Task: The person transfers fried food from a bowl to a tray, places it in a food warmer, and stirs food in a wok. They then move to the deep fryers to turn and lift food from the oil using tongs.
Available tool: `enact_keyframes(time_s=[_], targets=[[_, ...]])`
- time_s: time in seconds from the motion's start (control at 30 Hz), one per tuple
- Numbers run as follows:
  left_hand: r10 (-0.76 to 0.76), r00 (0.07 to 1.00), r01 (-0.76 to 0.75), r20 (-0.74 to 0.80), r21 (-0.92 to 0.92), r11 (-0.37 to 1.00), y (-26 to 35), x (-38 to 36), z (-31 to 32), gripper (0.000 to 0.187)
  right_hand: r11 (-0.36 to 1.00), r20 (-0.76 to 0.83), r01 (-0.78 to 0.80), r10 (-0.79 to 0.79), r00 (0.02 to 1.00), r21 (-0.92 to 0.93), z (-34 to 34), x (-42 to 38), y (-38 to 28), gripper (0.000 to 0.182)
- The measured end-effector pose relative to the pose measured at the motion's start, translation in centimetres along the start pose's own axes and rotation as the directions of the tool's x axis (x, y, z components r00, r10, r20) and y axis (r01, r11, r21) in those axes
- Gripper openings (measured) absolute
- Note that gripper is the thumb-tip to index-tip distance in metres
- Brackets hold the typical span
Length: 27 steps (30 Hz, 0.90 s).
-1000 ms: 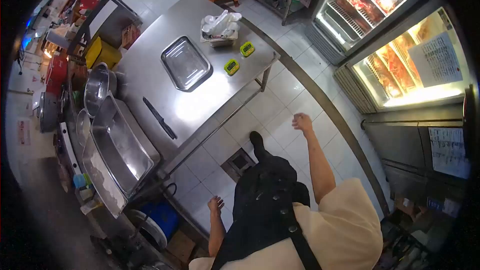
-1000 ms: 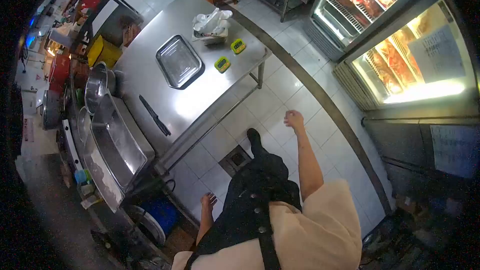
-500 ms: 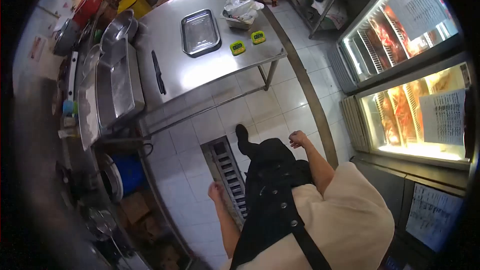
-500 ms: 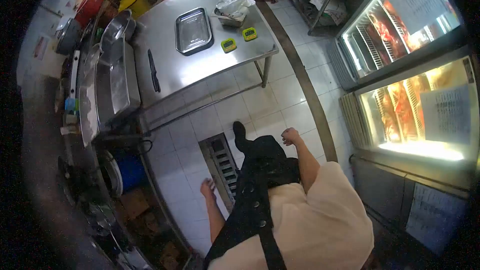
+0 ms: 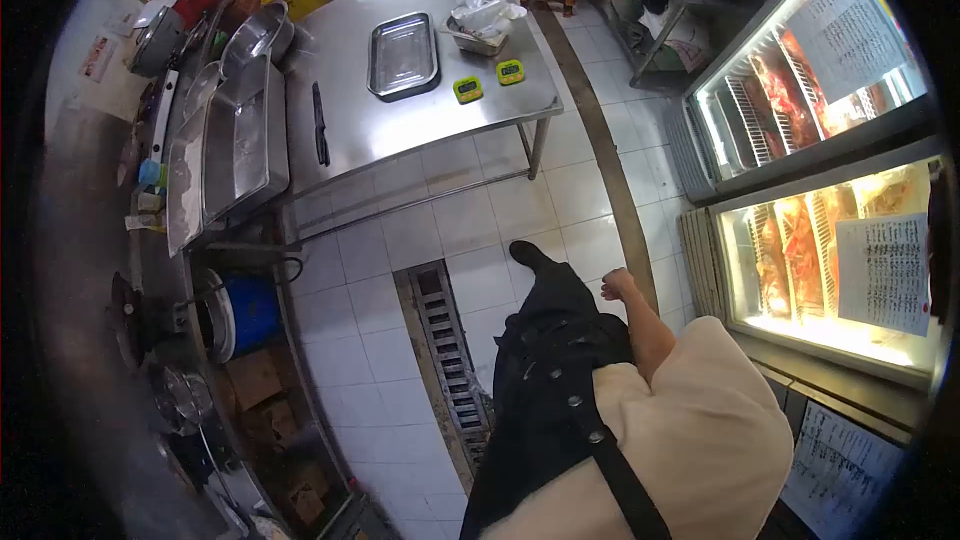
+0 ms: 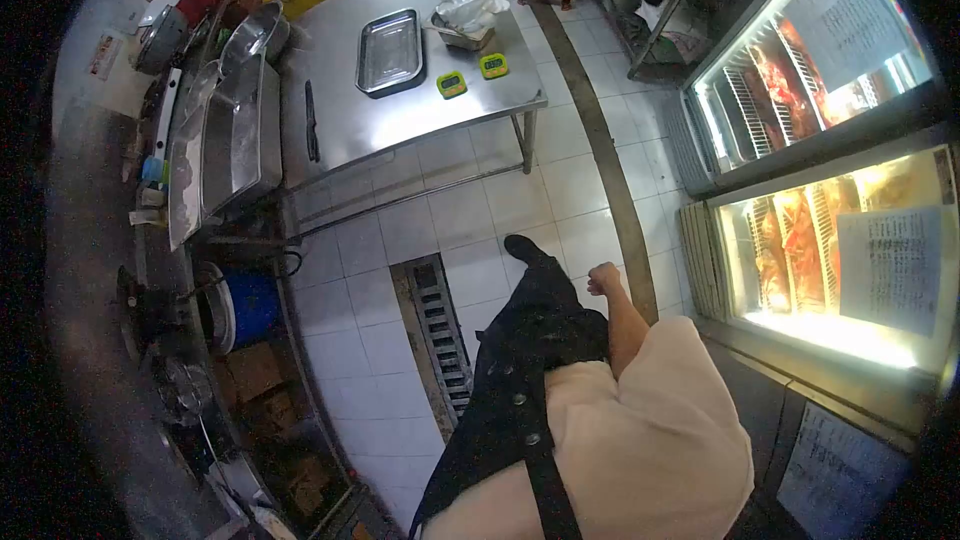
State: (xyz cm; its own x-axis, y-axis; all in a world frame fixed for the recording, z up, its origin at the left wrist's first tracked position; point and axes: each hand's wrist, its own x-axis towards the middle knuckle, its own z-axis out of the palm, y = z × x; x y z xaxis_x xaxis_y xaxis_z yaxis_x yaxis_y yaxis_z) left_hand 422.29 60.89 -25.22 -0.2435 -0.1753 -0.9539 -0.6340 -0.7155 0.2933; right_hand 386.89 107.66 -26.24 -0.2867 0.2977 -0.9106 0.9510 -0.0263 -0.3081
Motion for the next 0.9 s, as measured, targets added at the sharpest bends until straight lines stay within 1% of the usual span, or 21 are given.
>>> enact_keyframes(time_s=[0.03,0.07,0.17,0.23,0.33,0.37,0.4,0.47,0.53,0.57,0.63,0.67,0.73,0.8,0.83,0.9], targets=[[0.012,1.000,-0.012,0.001,-0.003,1.000,0.6,0.1,0.9,0.027,1.000,0.031,-0.002,0.003,1.000,-0.023,0.1,1.1,-0.3,0.013],[0.027,1.000,-0.027,0.003,-0.006,1.000,1.4,0.3,2.0,0.027,0.996,0.028,0.090,-0.089,0.996,-0.021,0.5,0.7,-1.7,0.016],[0.099,0.995,-0.100,0.027,0.018,0.995,6.4,2.6,7.2,0.027,0.982,0.030,0.186,-0.185,0.982,-0.024,0.7,0.9,-6.7,0.020],[0.135,0.989,-0.139,0.059,0.082,0.987,11.3,4.2,11.9,0.028,0.947,0.045,0.321,-0.321,0.946,-0.005,0.3,1.3,-9.0,0.023],[0.169,0.977,-0.196,0.129,0.235,0.952,19.4,5.4,19.6,0.030,0.944,-0.018,0.325,-0.325,0.946,0.063,-0.2,-1.7,-12.6,0.019],[0.270,0.952,-0.299,0.142,0.250,0.921,21.8,5.9,22.0,0.027,0.946,-0.009,0.318,-0.319,0.948,0.061,-0.3,-1.5,-12.9,0.020],[0.367,0.917,-0.397,0.155,0.264,0.879,23.3,6.6,24.1,0.024,0.949,0.000,0.311,-0.311,0.950,0.057,-0.5,-1.6,-13.1,0.022],[0.491,0.860,-0.509,0.138,0.199,0.837,25.5,2.9,29.3,0.022,0.961,0.022,0.267,-0.269,0.963,0.068,-0.8,-0.3,-12.2,0.023],[0.543,0.827,-0.562,0.143,0.223,0.797,26.3,0.8,32.0,0.023,0.975,0.046,0.200,-0.206,0.978,0.098,-1.0,1.1,-10.8,0.022],[0.568,0.810,-0.586,0.145,0.235,0.776,26.5,-0.1,32.9,0.023,0.986,0.047,0.155,-0.158,0.986,0.058,-1.1,1.8,-10.2,0.021],[0.516,0.842,-0.539,0.153,0.269,0.798,25.7,1.1,32.0,0.025,0.998,0.042,0.062,-0.060,0.997,-0.026,-1.3,2.7,-9.4,0.019],[0.491,0.857,-0.515,0.156,0.285,0.809,25.1,2.0,31.1,0.026,0.999,0.028,0.045,-0.045,0.999,0.006,-1.4,3.0,-9.0,0.016],[0.448,0.889,-0.451,0.090,0.335,0.827,22.3,3.8,28.4,0.016,0.998,0.000,0.016,-0.016,1.000,0.064,-1.7,3.5,-8.9,0.017],[0.321,0.946,-0.291,-0.039,0.328,0.899,18.8,2.7,25.6,0.017,1.000,-0.004,0.003,-0.002,1.000,0.018,-2.0,4.0,-10.1,0.017],[0.270,0.961,-0.246,-0.068,0.246,0.938,16.3,3.3,23.7,0.017,1.000,-0.006,-0.003,0.003,1.000,-0.007,-2.1,4.3,-10.9,0.017],[0.169,0.980,-0.173,-0.105,-0.031,0.985,10.0,7.9,17.0,0.019,1.000,0.044,0.013,-0.012,0.999,-0.028,-1.8,6.1,-12.2,0.017]])
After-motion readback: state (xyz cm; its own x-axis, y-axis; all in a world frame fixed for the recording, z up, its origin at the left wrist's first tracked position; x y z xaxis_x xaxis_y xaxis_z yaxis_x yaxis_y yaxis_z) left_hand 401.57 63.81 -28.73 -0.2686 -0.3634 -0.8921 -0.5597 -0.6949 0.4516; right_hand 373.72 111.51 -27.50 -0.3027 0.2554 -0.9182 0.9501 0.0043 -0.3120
